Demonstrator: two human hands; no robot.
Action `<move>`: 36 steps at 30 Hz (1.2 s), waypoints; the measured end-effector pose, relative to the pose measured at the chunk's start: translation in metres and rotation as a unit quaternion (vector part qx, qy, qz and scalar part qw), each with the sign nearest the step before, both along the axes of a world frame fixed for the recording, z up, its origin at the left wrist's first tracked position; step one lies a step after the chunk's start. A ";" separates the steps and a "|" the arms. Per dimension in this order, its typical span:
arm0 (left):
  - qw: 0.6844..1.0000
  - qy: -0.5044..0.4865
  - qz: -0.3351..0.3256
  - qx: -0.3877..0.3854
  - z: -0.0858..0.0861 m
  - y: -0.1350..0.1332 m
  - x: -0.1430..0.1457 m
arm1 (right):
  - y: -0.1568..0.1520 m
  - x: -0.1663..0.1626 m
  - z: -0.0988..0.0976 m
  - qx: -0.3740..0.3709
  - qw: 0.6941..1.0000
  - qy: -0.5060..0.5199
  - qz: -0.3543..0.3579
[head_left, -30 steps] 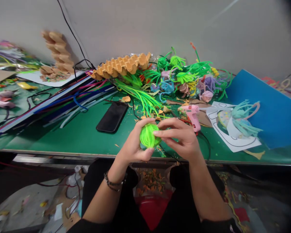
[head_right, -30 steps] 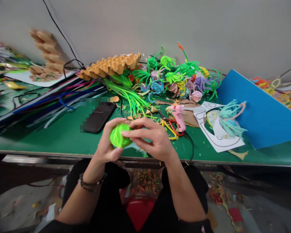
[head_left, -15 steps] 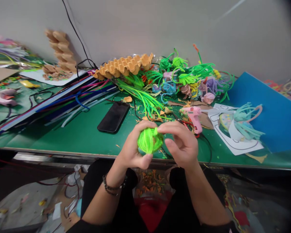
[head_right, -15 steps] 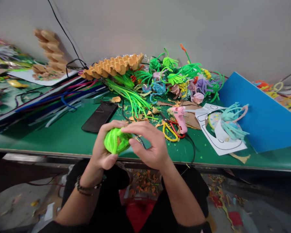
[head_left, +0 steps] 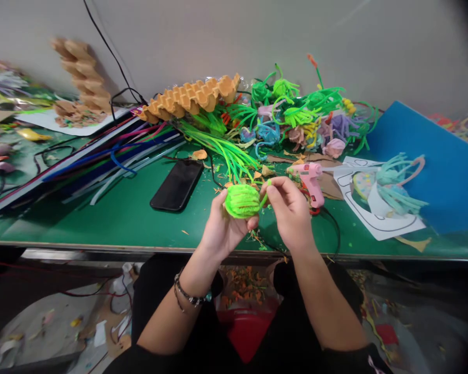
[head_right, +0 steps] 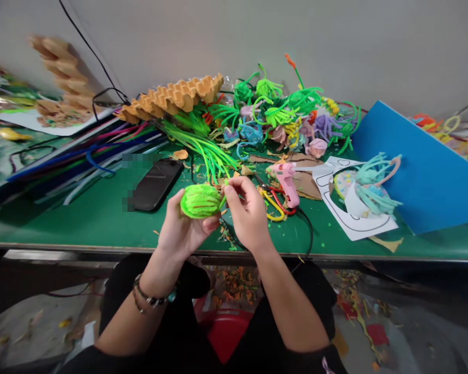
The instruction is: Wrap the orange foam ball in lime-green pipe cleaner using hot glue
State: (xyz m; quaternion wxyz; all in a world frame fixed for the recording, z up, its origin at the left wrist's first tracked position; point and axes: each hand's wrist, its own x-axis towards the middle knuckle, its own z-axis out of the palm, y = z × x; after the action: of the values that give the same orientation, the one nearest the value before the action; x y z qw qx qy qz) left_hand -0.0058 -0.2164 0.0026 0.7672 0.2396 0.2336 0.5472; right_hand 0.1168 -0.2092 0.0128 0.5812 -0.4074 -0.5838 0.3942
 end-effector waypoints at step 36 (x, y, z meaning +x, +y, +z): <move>0.988 -0.009 0.073 -0.134 -0.005 0.010 -0.007 | 0.001 -0.013 -0.015 -0.126 0.977 0.141 0.101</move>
State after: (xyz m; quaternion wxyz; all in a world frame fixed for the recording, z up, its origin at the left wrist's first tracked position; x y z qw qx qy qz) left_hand -0.0129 -0.2066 -0.0026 0.7523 0.1119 0.3146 0.5679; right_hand 0.1039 -0.2083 -0.0024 0.5590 -0.3567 -0.4801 0.5742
